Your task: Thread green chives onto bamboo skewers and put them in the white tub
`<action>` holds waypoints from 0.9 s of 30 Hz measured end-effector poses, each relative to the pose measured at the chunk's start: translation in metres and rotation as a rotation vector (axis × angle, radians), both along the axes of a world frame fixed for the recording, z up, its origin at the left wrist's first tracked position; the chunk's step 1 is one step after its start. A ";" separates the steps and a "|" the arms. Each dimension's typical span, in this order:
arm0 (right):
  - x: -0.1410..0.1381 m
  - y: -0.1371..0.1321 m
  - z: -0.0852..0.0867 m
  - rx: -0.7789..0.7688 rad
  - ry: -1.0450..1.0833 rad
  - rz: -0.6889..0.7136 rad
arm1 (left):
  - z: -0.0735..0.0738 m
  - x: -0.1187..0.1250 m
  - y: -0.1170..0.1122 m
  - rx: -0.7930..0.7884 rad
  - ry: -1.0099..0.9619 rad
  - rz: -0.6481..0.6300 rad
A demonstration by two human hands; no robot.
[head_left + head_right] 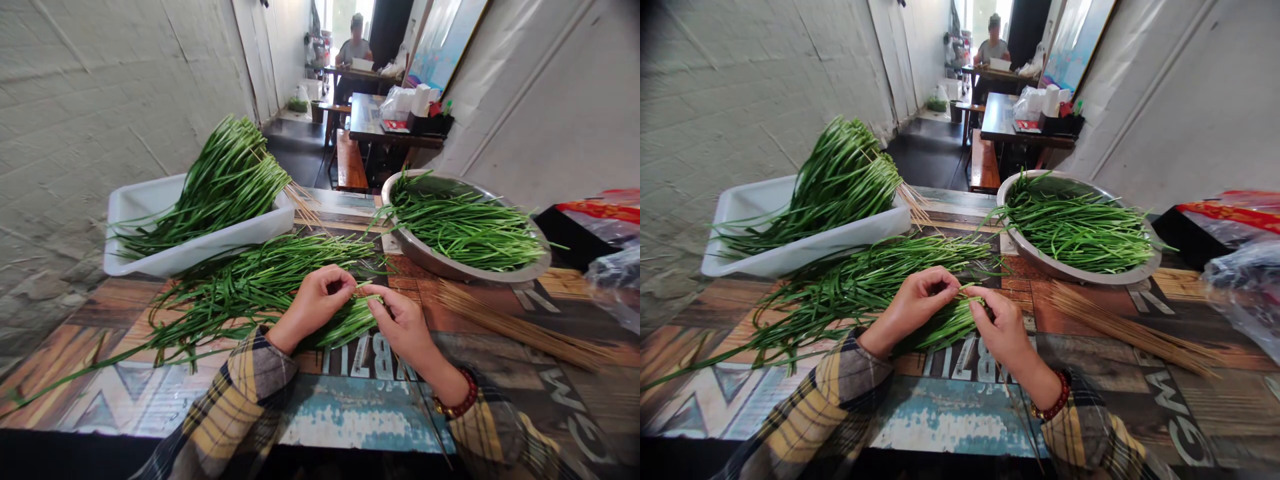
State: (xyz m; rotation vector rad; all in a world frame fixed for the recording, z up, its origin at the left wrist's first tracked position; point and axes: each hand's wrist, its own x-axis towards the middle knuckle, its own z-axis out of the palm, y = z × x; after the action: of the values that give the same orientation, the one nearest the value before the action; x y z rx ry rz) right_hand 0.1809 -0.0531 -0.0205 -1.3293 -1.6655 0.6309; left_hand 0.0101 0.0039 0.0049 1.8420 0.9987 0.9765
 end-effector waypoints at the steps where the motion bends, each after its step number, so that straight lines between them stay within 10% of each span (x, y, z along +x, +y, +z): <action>1: 0.000 0.000 0.000 -0.002 -0.004 -0.003 | 0.000 0.000 0.000 0.001 0.000 -0.001; 27: 0.000 -0.001 0.000 -0.010 0.000 0.000 | 0.001 0.000 -0.001 0.035 0.010 -0.022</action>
State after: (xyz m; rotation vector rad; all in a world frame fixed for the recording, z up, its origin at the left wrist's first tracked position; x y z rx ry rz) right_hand 0.1811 -0.0539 -0.0202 -1.3367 -1.6642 0.6400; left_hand 0.0101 0.0030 0.0061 1.8840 0.9716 0.9782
